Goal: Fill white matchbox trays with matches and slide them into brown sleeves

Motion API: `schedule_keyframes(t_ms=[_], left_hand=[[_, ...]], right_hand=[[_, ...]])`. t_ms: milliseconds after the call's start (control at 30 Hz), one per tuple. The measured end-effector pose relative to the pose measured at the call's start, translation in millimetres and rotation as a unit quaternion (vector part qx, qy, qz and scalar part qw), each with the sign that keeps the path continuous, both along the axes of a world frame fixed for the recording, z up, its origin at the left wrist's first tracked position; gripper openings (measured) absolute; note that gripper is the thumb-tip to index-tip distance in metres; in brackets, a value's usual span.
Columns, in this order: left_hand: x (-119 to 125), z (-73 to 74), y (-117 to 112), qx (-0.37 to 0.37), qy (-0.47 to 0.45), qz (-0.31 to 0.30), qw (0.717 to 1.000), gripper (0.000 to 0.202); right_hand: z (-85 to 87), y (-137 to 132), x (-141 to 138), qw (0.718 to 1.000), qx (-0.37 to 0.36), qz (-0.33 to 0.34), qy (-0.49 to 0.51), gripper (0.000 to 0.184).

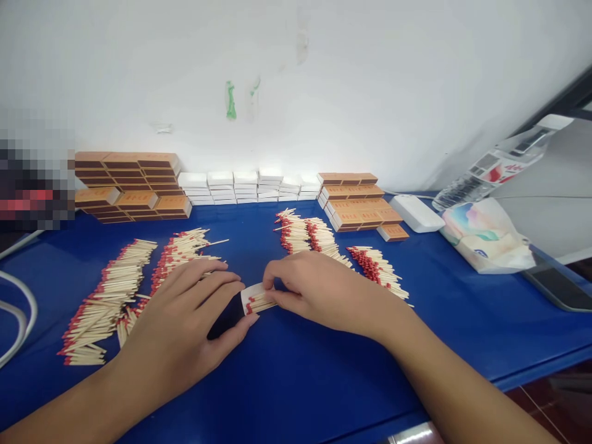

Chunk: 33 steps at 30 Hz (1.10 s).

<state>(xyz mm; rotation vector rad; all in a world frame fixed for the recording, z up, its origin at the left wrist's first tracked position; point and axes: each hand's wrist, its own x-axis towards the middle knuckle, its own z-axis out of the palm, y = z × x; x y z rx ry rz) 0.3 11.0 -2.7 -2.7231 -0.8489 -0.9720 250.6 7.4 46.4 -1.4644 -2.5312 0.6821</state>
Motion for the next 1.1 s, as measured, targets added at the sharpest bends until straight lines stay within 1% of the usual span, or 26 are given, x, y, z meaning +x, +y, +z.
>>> schedule_keyframes(t_ms=[167, 267, 333, 400, 467, 500, 567, 667, 767, 933, 1100], left_hand=[[0, 0.3, 0, -0.005, 0.001, -0.005, 1.0, 0.017], [0, 0.0, 0, -0.003, -0.002, -0.006, 1.0, 0.015], [0, -0.1, -1, 0.002, -0.003, -0.003, 1.0, 0.015], [0, -0.3, -2, 0.009, -0.003, -0.001, 1.0, 0.016], [0, -0.6, -2, 0.014, -0.003, -0.004, 1.0, 0.016], [0, -0.9, -3, 0.013, -0.001, -0.003, 1.0, 0.017], [0, -1.8, -3, 0.005, -0.005, 0.003, 1.0, 0.016], [0, -3.2, -4, 0.003, -0.002, 0.0, 1.0, 0.017], [1, -3.9, -3, 0.011, 0.001, -0.008, 1.0, 0.019], [1, -2.9, -2, -0.01, -0.003, -0.005, 1.0, 0.019], [1, -2.6, -3, -0.005, -0.002, -0.01, 1.0, 0.021]], right_hand=[[0.4, 0, -4, 1.0, -0.009, 0.001, 0.002, 0.013], [-1.5, 0, -6, 1.0, -0.013, 0.006, 0.019, 0.012], [-2.5, 2, -3, 0.999, -0.023, 0.009, 0.035, 0.014], [-2.7, 6, 7, 0.998, -0.015, -0.017, 0.057, 0.022], [-2.3, 12, 21, 0.994, 0.024, -0.075, 0.076, 0.031], [-2.1, 16, 28, 0.99, 0.048, -0.105, 0.079, 0.033], [-2.4, 23, 41, 0.986, 0.071, -0.135, 0.06, 0.035], [-5.0, 31, 54, 0.99, 0.065, -0.127, 0.006, 0.032], [-8.4, 34, 57, 0.991, 0.064, -0.12, -0.021, 0.028], [-9.5, 33, 55, 0.992, 0.035, -0.116, -0.036, 0.02], [-7.0, 29, 56, 0.992, 0.04, -0.12, -0.024, 0.02]])
